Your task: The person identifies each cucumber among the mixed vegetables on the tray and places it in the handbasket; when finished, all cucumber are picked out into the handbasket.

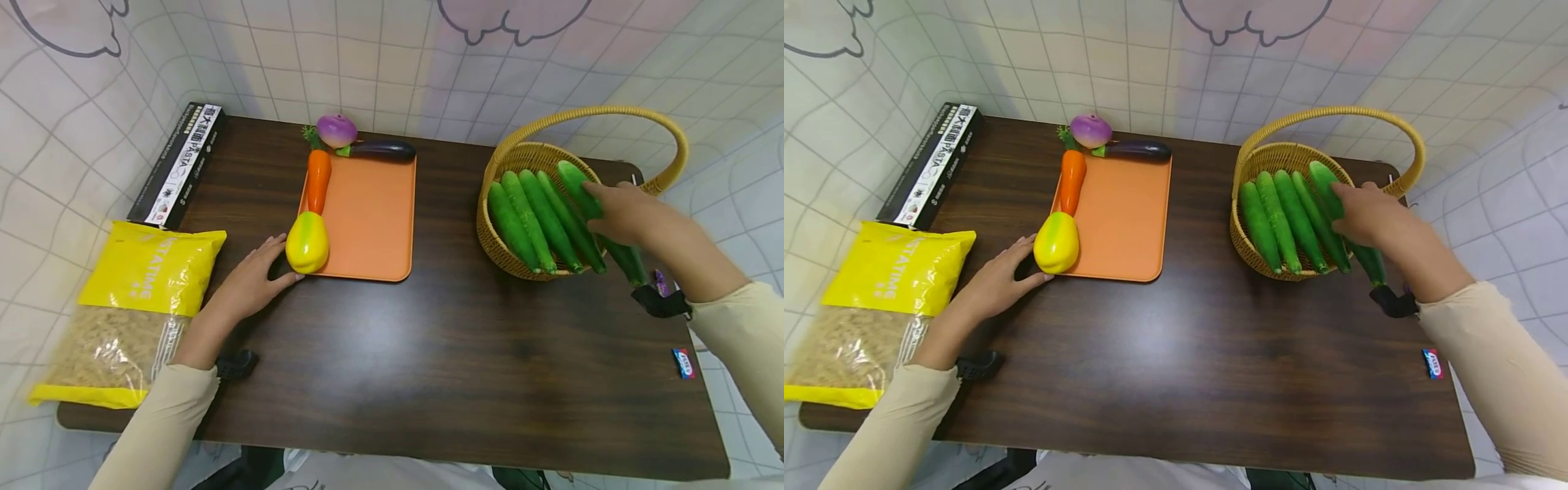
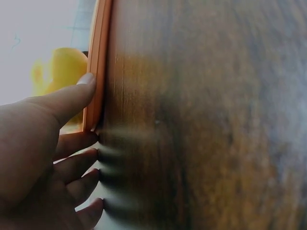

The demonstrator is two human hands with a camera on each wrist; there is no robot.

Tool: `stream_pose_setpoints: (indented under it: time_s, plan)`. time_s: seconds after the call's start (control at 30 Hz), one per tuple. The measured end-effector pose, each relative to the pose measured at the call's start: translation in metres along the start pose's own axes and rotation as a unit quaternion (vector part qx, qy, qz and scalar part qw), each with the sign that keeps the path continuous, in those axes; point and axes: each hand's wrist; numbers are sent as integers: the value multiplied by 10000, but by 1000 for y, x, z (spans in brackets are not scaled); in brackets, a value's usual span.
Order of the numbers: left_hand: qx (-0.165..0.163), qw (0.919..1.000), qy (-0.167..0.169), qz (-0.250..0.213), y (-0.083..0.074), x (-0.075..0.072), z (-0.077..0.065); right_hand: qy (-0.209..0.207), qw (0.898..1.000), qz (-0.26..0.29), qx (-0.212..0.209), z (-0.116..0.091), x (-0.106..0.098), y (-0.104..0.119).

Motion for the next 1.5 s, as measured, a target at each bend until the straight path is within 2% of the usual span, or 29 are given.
stream_pose_setpoints:
  time_s: [0.17,0.3,0.47,0.9,1.23,1.5]
  plan:
    - [0,10000,-28,8,-1,1,1,142,9995,-189,195,16,-1,0]
    - [2,10000,-20,-8,-1,3,2,132,9989,-415,173,27,-1,-6]
    - [-22,10000,2,-16,-2,3,2,80,9994,-299,162,34,2,-10]
    - [23,10000,-55,35,3,3,5,-197,9993,-318,77,38,4,-9]
    - [-5,10000,-20,-9,0,2,7,-415,9989,-218,-72,35,7,-14]
    - [-48,10000,26,-30,1,2,7,-720,9958,-553,-123,37,13,-12]
Point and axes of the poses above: each hand's wrist, its own z-axis towards the middle knuckle, its own x-axis out of the palm, y = z × x, and after that the axes turned 3 degrees about -z, right-handed
